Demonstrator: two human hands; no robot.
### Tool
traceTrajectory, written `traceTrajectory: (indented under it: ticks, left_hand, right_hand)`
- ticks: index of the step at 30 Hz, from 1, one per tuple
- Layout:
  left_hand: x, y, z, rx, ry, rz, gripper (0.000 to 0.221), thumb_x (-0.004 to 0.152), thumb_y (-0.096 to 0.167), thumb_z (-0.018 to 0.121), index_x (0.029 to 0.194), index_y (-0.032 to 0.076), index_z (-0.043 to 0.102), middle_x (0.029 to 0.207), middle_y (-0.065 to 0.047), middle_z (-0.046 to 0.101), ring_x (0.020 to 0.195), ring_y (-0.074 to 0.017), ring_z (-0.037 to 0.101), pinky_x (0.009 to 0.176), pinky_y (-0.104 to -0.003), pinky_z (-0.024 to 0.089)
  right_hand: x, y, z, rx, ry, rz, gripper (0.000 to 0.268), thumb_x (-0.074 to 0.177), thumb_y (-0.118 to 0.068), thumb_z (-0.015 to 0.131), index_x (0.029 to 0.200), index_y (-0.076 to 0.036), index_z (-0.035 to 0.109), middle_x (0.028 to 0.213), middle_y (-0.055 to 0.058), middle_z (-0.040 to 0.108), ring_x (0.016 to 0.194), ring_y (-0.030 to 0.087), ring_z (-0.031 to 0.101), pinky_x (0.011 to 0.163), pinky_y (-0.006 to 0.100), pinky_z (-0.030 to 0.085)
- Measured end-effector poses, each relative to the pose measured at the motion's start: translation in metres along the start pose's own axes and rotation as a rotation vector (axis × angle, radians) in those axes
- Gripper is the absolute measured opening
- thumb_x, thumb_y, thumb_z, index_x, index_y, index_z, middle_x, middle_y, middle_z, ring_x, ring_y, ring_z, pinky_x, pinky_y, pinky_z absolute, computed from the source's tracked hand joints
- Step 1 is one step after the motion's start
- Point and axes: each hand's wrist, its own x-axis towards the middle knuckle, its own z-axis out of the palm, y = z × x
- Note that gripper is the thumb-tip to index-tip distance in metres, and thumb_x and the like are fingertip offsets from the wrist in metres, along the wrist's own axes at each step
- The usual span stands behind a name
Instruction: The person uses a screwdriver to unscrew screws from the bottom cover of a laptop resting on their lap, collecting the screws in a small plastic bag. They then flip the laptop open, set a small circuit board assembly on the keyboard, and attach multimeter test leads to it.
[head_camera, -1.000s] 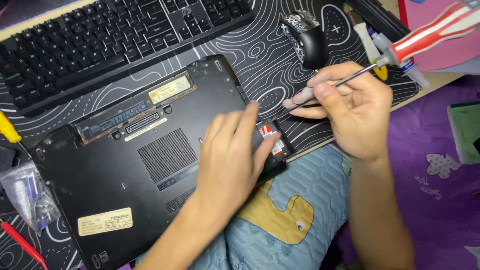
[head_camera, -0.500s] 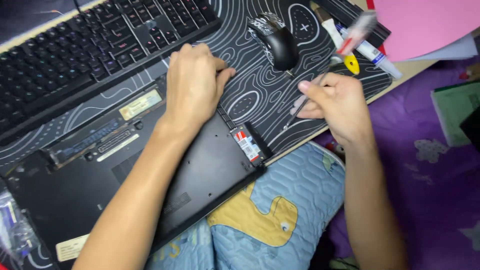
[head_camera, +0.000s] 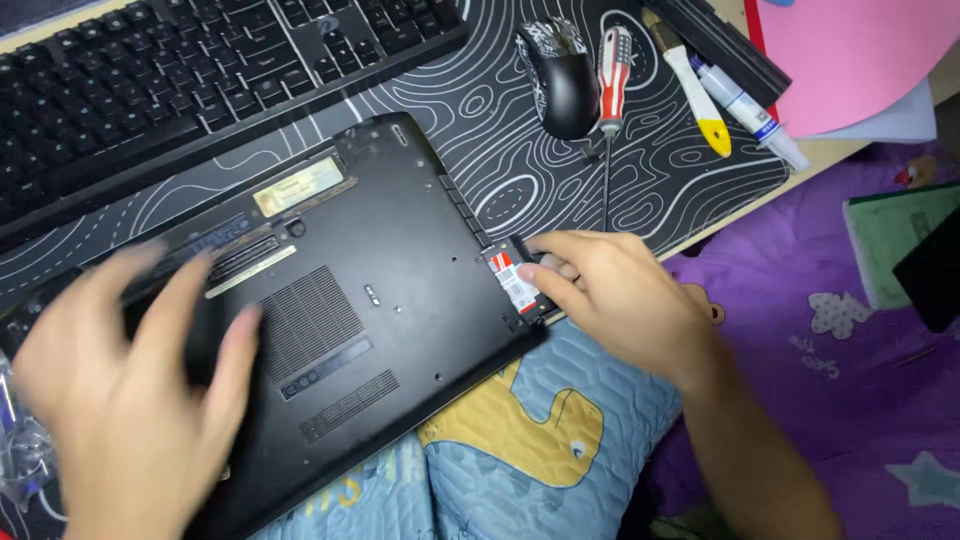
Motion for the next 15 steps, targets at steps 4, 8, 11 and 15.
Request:
traceTrajectory:
  ticks: [4,8,11,15]
  left_hand:
    - [-0.085,0.014,-0.005,-0.037,0.075,-0.287,0.052,0.123,0.023,0.095,0.163,-0.01,0.09,0.176,-0.033,0.071,0.15,-0.0583,0.068,0.138,-0.063,0.05]
    - [-0.118,0.021,-0.005,-0.143,0.075,-0.441,0.058,0.117,0.01,0.086,0.162,-0.026,0.078,0.182,-0.049,0.06,0.162,-0.0664,0.062,0.137,-0.07,0.051]
    - [-0.113,0.029,-0.012,-0.2,0.083,-0.489,0.057,0.115,0.006,0.084,0.161,-0.025,0.075,0.185,-0.05,0.057,0.163,-0.0672,0.062,0.136,-0.069,0.05]
    - [-0.112,0.029,-0.009,-0.225,0.079,-0.522,0.058,0.112,0.004,0.084,0.163,-0.022,0.074,0.187,-0.047,0.056,0.166,-0.0641,0.059,0.133,-0.068,0.051]
  right_hand:
    - [0.002,0.006,-0.002,-0.04,0.034,-0.056,0.034,0.109,-0.039,0.065,0.121,-0.014,0.084,0.073,-0.003,0.078,0.069,0.018,0.07,0.083,0.037,0.051]
    - [-0.002,0.016,-0.01,-0.092,0.102,-0.076,0.034,0.111,-0.037,0.063,0.122,-0.012,0.083,0.097,0.007,0.089,0.089,0.029,0.083,0.086,0.044,0.053]
    - [0.0,0.017,-0.006,-0.086,0.123,-0.12,0.033,0.111,-0.037,0.065,0.124,-0.012,0.084,0.102,0.005,0.09,0.087,0.025,0.084,0.087,0.041,0.053]
    - [-0.003,-0.002,0.002,-0.048,0.127,-0.194,0.035,0.112,-0.036,0.065,0.121,-0.009,0.085,0.099,0.006,0.09,0.082,0.023,0.081,0.08,0.042,0.052]
